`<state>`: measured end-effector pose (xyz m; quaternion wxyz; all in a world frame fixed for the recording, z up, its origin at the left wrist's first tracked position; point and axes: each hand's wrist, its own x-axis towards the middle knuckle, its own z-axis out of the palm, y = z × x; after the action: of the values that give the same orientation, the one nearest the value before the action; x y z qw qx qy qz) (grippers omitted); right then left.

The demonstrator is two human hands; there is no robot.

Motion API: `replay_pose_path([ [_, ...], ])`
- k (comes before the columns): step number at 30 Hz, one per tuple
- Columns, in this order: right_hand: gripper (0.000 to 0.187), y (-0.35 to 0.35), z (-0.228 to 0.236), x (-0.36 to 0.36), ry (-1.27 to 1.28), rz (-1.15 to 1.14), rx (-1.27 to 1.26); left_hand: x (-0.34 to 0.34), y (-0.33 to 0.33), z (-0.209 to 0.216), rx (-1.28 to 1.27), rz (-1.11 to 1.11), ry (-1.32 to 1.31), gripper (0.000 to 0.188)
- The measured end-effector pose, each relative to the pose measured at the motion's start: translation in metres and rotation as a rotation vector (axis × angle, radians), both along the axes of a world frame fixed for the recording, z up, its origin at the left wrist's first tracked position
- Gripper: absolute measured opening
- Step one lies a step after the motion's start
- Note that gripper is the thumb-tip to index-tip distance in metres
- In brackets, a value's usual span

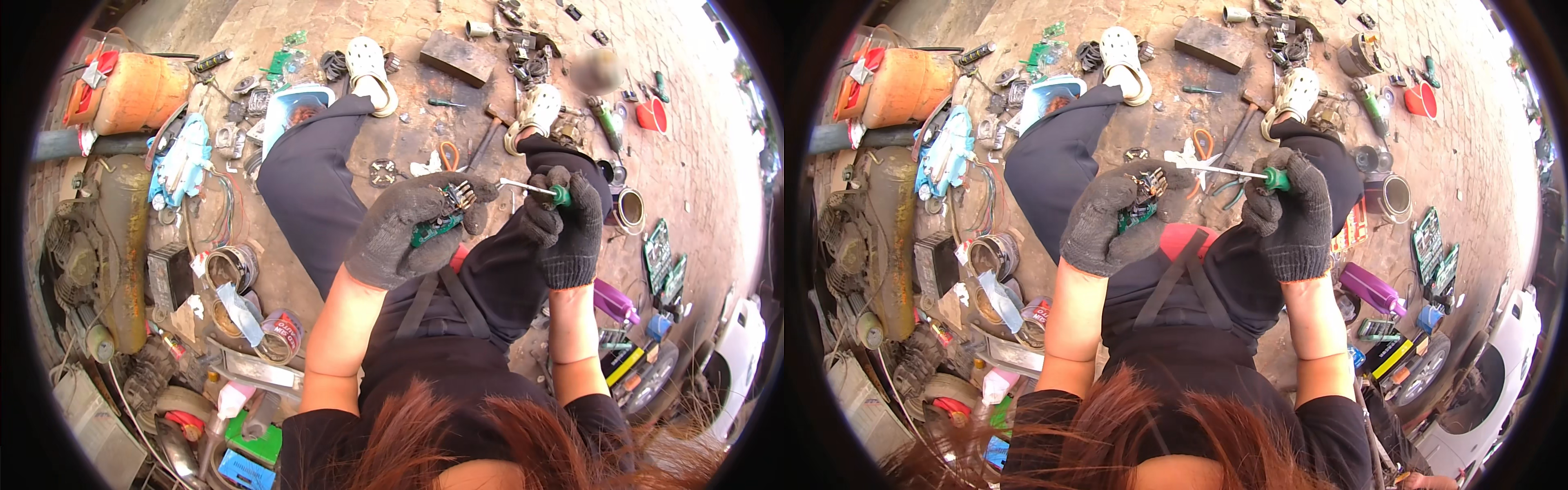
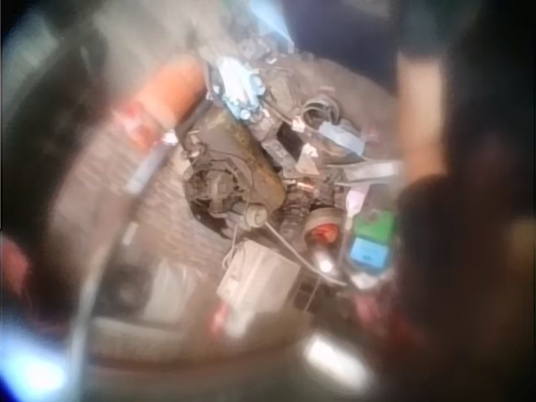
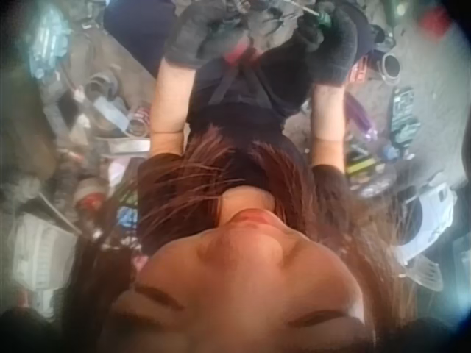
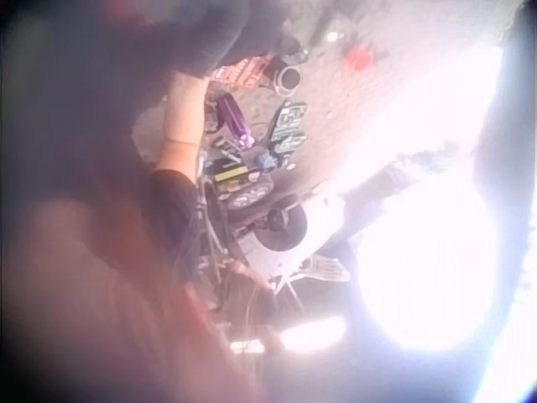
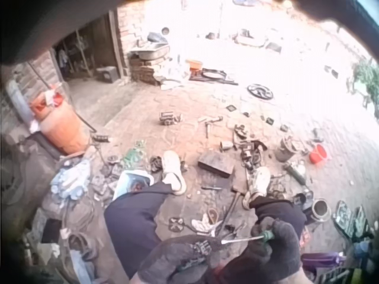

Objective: The person sits on the floor and uses pliers and a screwdriver to remove components from a small green circuit board. They repeatedly pry and pull parts off the board, placing removed pieces into a nearby blue container.

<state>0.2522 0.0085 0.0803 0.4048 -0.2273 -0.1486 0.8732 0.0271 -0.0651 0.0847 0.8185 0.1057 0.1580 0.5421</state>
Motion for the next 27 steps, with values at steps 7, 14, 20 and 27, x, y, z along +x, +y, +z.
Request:
replay_pose_path([
  [7, 0.023, 0.002, -0.022, -0.011, -0.149, -0.263, -0.187, -0.002, 0.005, -0.01, 0.02, 0.154, -0.166, 0.072],
  [14, 0.022, 0.003, -0.11, -0.018, -0.277, -0.354, -0.413, -0.006, 0.006, -0.017, 0.024, 0.208, 0.094, 0.08],
  [20, 0.02, -0.005, -0.104, -0.021, -0.297, -0.275, -0.327, -0.003, 0.006, -0.014, 0.0, 0.282, 0.315, 0.073],
  [27, 0.017, 0.003, -0.093, -0.019, -0.509, -0.312, -0.029, -0.003, 0.012, -0.005, 0.111, 0.293, 0.527, 0.059],
])
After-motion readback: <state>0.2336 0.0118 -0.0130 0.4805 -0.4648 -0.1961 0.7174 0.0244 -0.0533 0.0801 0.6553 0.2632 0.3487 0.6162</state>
